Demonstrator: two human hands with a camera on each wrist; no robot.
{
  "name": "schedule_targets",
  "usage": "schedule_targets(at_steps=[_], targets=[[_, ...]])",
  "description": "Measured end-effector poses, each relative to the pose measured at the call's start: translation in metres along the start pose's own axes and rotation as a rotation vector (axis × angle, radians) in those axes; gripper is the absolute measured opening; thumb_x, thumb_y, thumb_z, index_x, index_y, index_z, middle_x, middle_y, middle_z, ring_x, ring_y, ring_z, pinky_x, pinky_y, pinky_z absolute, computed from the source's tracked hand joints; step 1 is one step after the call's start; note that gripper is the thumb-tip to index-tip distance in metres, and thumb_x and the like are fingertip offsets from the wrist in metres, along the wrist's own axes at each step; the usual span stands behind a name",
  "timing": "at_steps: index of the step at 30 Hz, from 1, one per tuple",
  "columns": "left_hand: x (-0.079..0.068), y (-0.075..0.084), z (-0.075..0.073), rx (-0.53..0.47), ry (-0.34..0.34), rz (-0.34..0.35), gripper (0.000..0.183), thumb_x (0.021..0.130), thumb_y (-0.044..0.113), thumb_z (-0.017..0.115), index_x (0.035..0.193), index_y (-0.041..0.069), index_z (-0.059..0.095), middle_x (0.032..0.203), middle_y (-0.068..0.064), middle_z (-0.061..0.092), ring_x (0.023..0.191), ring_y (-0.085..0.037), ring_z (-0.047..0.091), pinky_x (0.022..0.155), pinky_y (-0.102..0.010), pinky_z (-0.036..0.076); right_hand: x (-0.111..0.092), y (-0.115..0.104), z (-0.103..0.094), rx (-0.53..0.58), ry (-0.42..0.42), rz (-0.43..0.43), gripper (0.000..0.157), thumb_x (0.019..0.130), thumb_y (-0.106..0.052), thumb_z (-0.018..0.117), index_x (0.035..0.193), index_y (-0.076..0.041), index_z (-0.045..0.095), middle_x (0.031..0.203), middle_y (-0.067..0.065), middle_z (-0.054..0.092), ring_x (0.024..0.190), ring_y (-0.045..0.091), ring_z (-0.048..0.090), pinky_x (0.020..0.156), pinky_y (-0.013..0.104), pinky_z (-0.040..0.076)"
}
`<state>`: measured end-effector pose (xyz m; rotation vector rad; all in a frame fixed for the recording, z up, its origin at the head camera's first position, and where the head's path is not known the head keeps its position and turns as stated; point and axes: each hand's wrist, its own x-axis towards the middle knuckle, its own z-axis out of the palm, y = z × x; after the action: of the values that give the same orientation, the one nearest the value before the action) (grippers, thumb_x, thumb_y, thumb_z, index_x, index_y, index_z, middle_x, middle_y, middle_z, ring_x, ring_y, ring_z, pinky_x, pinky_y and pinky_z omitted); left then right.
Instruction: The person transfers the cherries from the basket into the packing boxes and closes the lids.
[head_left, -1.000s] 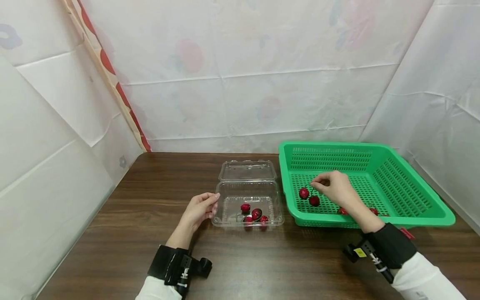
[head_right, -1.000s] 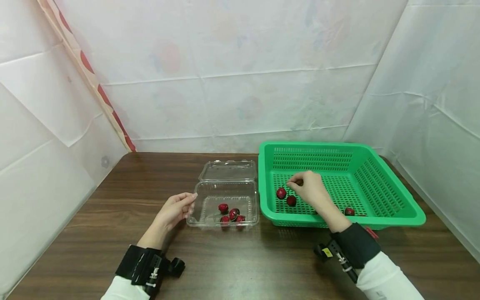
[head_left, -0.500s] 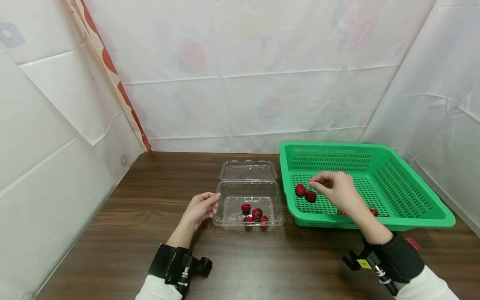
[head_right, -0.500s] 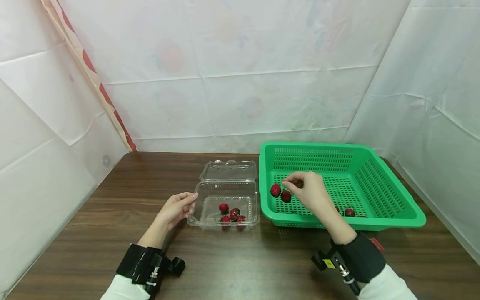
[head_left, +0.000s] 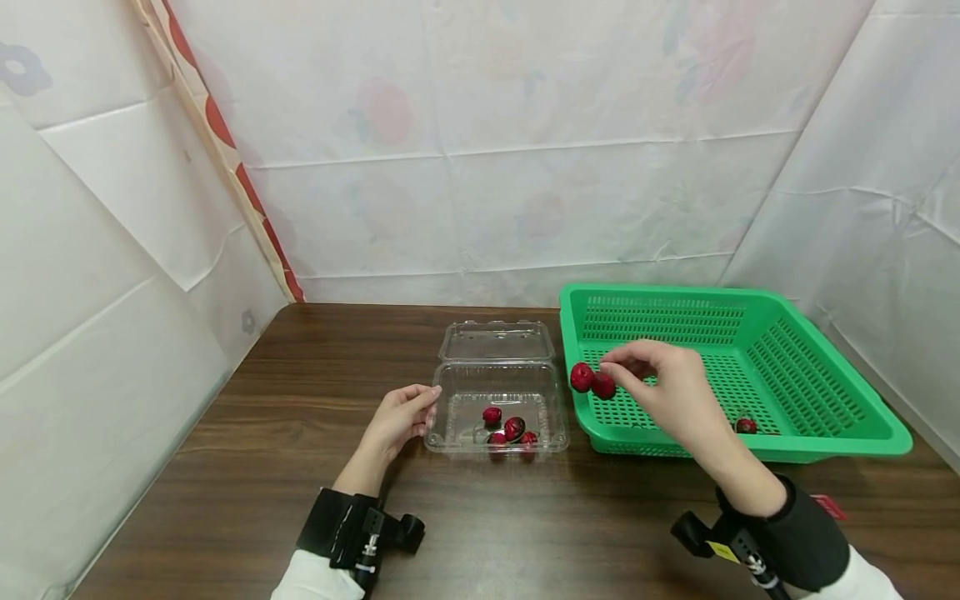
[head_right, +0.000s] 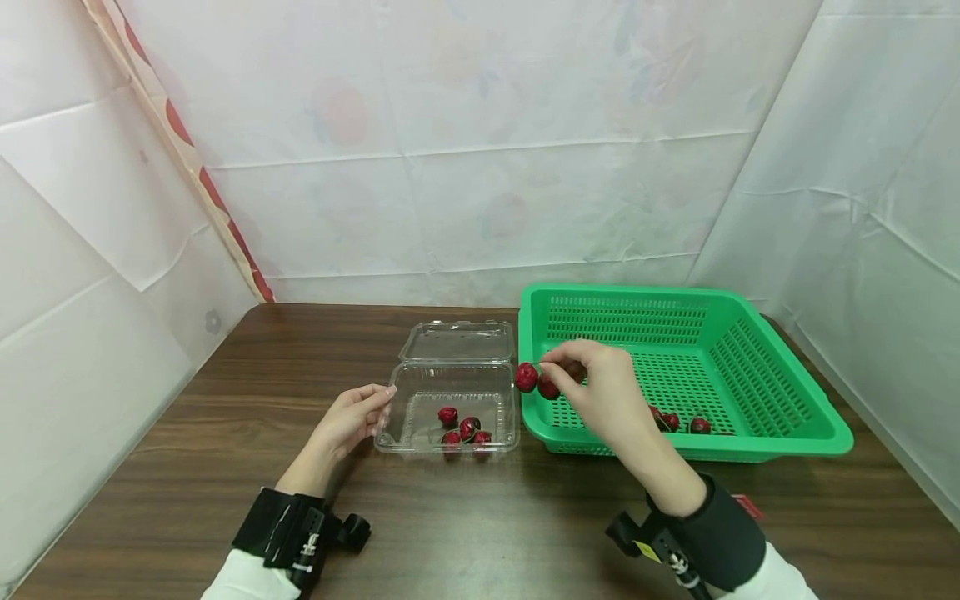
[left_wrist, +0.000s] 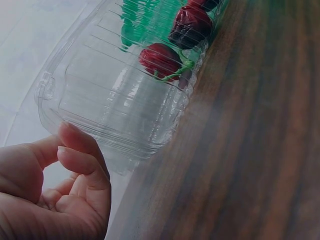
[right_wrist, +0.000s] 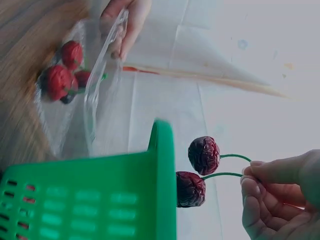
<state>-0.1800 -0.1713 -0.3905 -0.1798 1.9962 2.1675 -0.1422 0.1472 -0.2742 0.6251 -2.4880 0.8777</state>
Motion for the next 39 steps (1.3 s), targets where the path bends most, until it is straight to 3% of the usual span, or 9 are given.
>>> schedule_targets(at_steps=[16, 25, 33, 39], targets=[[0.0, -0.001, 0.0, -0.003, -0.004, 0.008, 0.024, 0.088, 0.018, 0.056, 0.089, -0.005, 0.049, 0.061, 0.0, 0.05, 0.049, -0.008, 0.045, 0.044, -0.019, 0.037, 0.009, -0.031, 0.04, 0.042, 0.026, -0.174, 0.006, 0.076, -0.006, 0.069, 0.081, -0.009, 0.067, 0.075, -0.002, 0.061, 0.062, 0.005, 0.051, 0.054, 0.023, 0.044], [0.0, 0.0, -0.001, -0.007, -0.005, 0.005, 0.024, 0.088, 0.018, 0.056, 0.09, -0.005, 0.049, 0.061, 0.0, 0.05, 0.048, -0.008, 0.044, 0.044, -0.019, 0.038, 0.015, -0.04, 0.067, 0.051, 0.004, -0.209, 0.002, 0.077, -0.005, 0.068, 0.078, -0.005, 0.066, 0.073, -0.001, 0.059, 0.06, 0.006, 0.049, 0.052, 0.019, 0.041], [0.0, -0.001, 0.0, 0.0, 0.001, 0.006, 0.025, 0.088, 0.019, 0.056, 0.091, -0.006, 0.049, 0.061, 0.0, 0.05, 0.048, -0.008, 0.044, 0.044, -0.019, 0.037, 0.014, -0.04, 0.091, -0.049, -0.006, -0.227, 0.005, 0.075, -0.001, 0.068, 0.076, -0.005, 0.064, 0.074, 0.003, 0.059, 0.061, 0.012, 0.055, 0.053, 0.022, 0.044], [0.0, -0.001, 0.0, 0.001, 0.001, 0.007, 0.025, 0.088, 0.018, 0.056, 0.09, -0.005, 0.05, 0.06, 0.0, 0.05, 0.048, -0.008, 0.044, 0.044, -0.019, 0.037, 0.015, -0.036, 0.105, -0.149, -0.058, -0.211, 0.003, 0.078, -0.002, 0.065, 0.077, -0.005, 0.063, 0.075, 0.003, 0.058, 0.068, 0.016, 0.058, 0.06, 0.026, 0.047]])
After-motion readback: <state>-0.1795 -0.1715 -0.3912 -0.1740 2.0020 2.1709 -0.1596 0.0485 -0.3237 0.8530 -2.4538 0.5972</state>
